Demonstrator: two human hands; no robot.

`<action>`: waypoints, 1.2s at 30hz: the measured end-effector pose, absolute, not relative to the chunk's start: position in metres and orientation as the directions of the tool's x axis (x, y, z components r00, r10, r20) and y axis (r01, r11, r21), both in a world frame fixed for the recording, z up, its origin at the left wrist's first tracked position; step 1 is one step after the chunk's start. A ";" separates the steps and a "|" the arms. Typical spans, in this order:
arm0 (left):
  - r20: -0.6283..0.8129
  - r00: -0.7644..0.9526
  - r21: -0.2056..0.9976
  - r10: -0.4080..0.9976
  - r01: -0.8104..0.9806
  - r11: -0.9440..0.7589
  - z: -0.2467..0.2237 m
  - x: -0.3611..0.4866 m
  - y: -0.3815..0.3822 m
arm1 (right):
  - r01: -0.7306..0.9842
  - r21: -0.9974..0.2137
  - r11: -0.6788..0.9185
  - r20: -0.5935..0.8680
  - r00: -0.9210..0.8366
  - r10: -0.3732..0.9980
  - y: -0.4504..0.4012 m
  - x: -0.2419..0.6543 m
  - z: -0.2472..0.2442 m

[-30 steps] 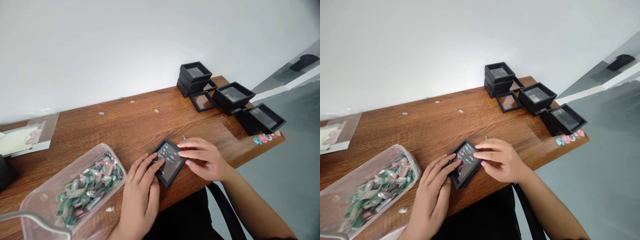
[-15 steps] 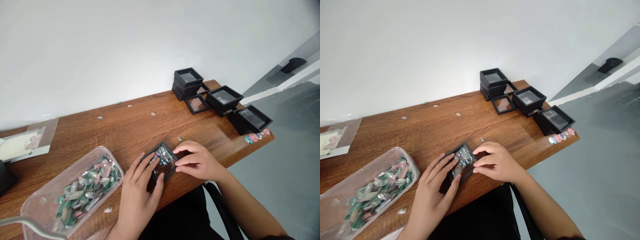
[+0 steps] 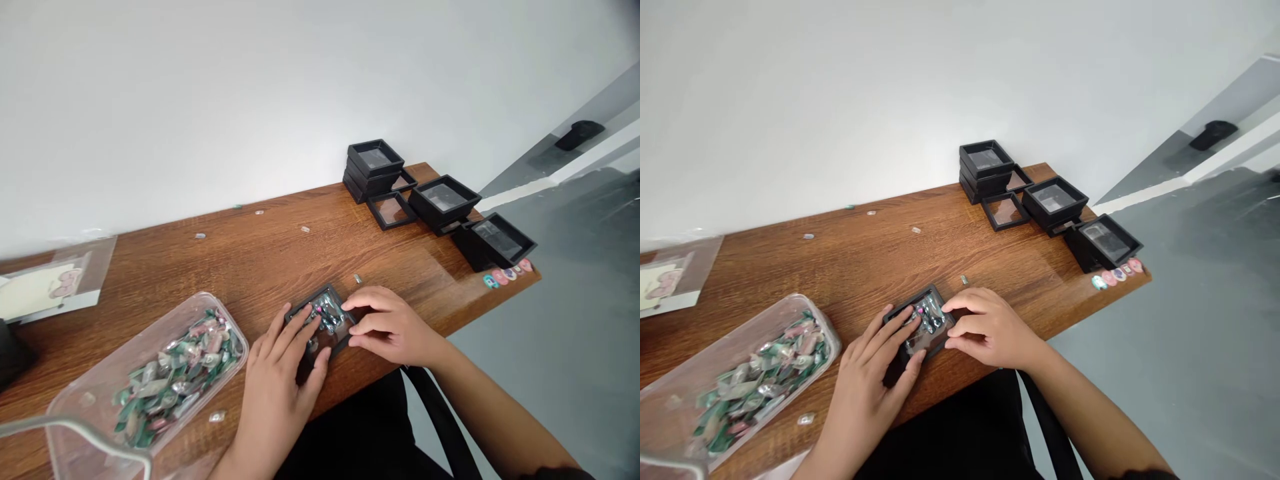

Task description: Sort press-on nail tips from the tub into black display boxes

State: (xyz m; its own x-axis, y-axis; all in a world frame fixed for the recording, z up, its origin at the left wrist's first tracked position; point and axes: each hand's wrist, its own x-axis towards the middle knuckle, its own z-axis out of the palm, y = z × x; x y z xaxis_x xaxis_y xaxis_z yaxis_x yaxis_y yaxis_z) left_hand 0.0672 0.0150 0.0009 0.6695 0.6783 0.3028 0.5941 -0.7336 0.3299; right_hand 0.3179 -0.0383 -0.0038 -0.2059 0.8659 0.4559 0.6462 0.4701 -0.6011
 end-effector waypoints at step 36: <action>0.175 0.517 0.582 0.838 0.632 -0.511 0.000 0.066 0.003 | 0.531 -0.724 0.441 0.366 -0.246 0.898 -0.046 0.324 0.002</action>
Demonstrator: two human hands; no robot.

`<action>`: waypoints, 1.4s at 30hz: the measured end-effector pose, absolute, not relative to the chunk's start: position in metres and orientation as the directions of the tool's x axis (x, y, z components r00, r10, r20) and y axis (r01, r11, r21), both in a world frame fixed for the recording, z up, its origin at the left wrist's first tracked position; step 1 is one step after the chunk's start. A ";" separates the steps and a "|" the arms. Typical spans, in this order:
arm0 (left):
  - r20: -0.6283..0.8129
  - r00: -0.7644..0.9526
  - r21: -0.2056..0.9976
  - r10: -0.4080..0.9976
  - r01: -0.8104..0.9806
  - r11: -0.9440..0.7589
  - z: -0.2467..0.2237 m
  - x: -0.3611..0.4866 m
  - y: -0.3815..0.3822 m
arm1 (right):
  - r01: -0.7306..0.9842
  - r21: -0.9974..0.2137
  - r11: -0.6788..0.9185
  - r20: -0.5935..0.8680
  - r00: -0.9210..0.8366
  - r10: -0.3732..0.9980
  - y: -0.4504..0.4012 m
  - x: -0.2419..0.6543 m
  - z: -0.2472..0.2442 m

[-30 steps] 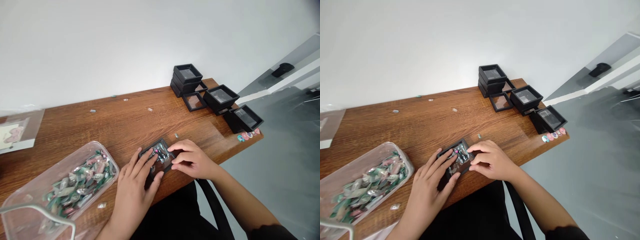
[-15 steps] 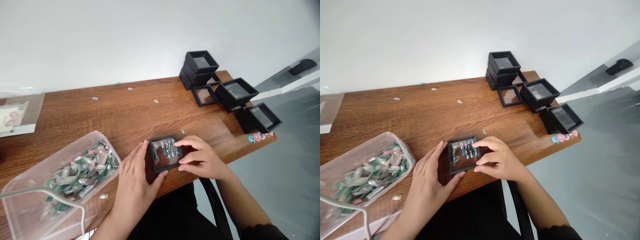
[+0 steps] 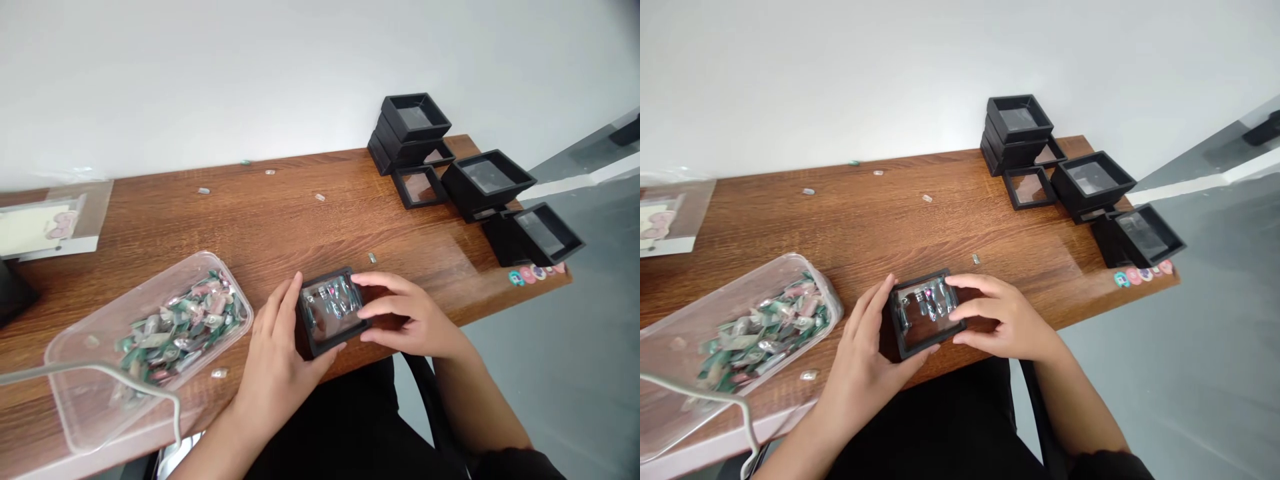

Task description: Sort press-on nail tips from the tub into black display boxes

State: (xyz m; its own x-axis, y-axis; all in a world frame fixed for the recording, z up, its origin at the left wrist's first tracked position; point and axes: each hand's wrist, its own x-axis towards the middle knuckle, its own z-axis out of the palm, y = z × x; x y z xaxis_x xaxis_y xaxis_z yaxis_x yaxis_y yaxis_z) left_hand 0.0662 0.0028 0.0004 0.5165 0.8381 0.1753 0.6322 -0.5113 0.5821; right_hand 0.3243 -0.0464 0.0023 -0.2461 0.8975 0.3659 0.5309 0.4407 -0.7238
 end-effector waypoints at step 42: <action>-0.213 0.454 0.901 0.865 -0.252 0.354 -0.043 -0.063 -0.116 | -0.075 -0.974 -0.216 -0.174 -0.370 0.913 -0.122 0.146 -0.079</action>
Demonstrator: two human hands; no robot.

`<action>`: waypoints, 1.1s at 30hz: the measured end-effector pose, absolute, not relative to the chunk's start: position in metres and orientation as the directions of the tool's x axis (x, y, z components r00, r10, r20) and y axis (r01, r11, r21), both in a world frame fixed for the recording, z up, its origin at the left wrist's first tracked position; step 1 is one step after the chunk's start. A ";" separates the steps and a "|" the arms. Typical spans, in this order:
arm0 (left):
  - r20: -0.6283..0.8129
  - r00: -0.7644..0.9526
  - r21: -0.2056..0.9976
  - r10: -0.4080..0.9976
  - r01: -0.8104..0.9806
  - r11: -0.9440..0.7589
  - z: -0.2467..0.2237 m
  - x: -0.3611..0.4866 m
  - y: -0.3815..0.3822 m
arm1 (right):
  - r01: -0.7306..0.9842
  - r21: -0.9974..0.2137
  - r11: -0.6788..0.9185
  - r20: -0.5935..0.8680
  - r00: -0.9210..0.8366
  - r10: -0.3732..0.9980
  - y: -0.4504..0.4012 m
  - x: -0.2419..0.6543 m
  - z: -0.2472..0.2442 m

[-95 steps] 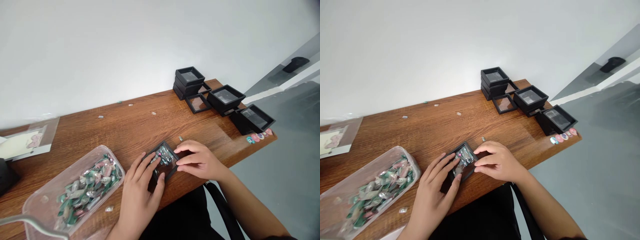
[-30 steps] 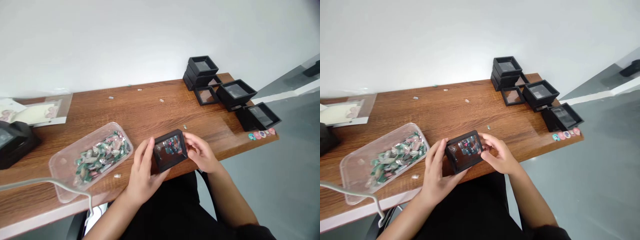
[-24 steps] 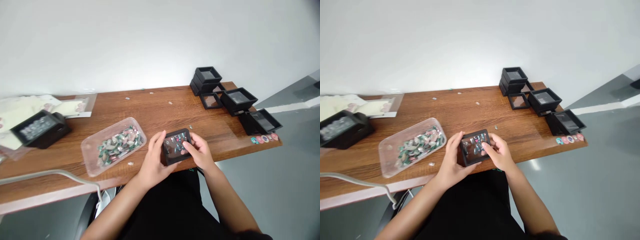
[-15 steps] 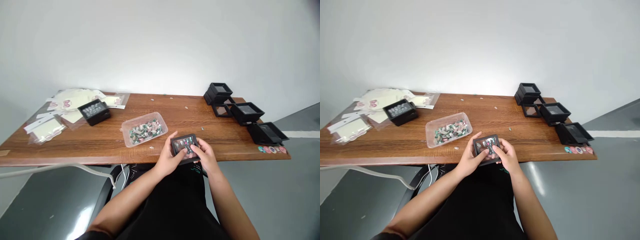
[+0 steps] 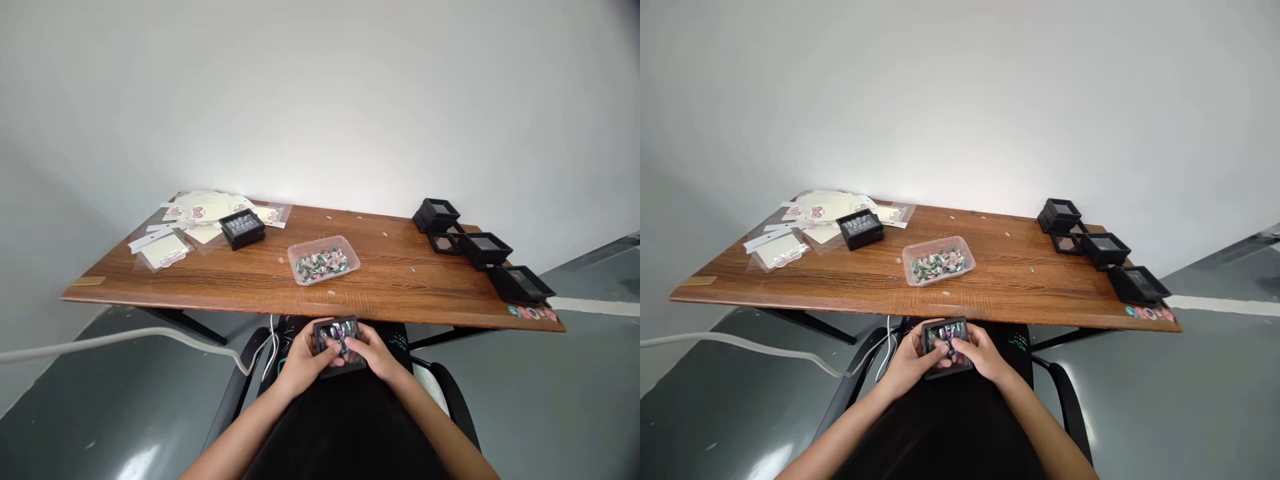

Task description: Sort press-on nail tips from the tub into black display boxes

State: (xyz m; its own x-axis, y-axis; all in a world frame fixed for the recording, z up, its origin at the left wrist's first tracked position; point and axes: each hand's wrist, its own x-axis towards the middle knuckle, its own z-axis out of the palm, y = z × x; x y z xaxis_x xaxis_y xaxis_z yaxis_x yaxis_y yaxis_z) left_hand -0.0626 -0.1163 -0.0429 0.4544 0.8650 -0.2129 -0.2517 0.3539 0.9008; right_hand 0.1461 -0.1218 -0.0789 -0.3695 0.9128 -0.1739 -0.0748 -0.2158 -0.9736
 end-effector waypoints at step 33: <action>-0.359 0.423 0.878 0.832 -0.149 0.455 -0.124 -0.114 -0.107 | -0.164 -0.904 -0.394 -0.363 -0.189 0.912 -0.118 0.171 -0.187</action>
